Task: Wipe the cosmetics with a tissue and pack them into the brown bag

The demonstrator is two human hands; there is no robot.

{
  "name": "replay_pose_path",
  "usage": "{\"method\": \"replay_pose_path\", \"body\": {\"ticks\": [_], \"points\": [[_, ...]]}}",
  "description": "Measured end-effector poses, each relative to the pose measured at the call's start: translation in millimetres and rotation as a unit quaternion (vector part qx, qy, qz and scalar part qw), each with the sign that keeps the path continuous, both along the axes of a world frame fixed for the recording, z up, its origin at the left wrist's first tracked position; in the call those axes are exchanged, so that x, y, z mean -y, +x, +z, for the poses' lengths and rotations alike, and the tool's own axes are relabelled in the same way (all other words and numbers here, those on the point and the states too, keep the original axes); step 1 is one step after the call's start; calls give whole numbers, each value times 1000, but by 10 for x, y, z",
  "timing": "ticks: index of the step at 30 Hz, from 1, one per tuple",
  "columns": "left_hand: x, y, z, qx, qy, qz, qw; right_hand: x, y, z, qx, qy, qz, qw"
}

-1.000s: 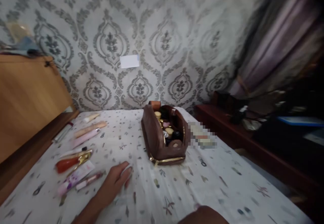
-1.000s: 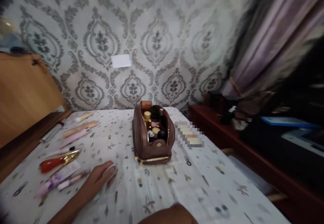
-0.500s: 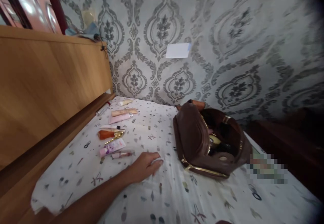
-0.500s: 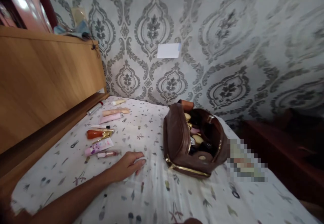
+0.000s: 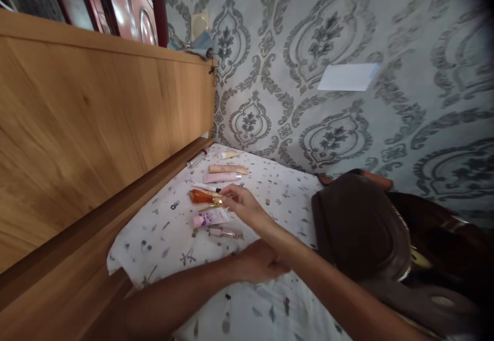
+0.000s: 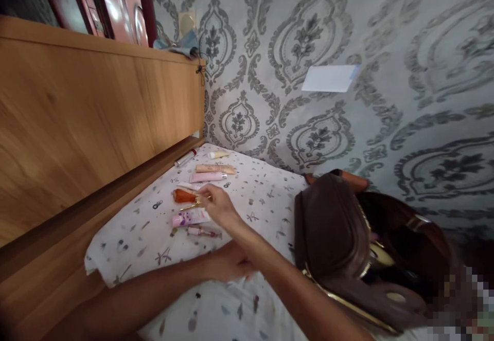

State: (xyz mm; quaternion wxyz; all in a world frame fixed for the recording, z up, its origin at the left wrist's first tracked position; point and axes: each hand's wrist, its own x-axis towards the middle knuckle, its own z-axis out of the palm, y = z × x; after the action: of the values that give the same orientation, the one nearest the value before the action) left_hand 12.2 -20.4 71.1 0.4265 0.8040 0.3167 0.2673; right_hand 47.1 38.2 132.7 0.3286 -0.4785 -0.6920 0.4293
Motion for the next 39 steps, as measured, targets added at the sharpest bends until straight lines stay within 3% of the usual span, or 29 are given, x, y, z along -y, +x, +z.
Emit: {"method": "replay_pose_path", "body": {"ticks": [2,4,11,17,19,22,24,26,28,31,33,35,39], "points": [[-30,-4,-9,2,-1,-45,999,-320,90,-179,207,83,-38,974],[-59,-5,-22,10,0,-69,998,-512,117,-321,271,99,-38,957],[-85,-7,-19,-35,-7,-53,998,-657,33,-544,325,114,-7,939],[-95,-26,-21,15,-48,-58,997,-635,327,-467,299,126,-26,946],[-105,-41,-17,28,-35,-35,998,-556,503,-414,281,129,-41,950],[-139,-117,56,71,69,64,993,-348,771,-371,202,115,-86,969],[-181,-204,139,102,167,143,970,-154,908,-368,118,97,-129,980],[-236,-294,215,99,283,172,938,70,983,-367,49,73,-160,983],[-290,-354,255,28,389,146,909,304,1002,-355,-16,35,-156,987],[-347,-372,245,-120,467,47,875,620,1014,-312,-123,-39,-131,983],[-369,-360,224,-196,481,0,854,785,1070,-289,-172,-79,-142,972],[-386,-353,213,-245,475,-10,845,912,1167,-289,-196,-96,-168,961],[-421,-353,196,-278,421,-9,863,1061,1341,-357,-214,-72,-208,952]]}}
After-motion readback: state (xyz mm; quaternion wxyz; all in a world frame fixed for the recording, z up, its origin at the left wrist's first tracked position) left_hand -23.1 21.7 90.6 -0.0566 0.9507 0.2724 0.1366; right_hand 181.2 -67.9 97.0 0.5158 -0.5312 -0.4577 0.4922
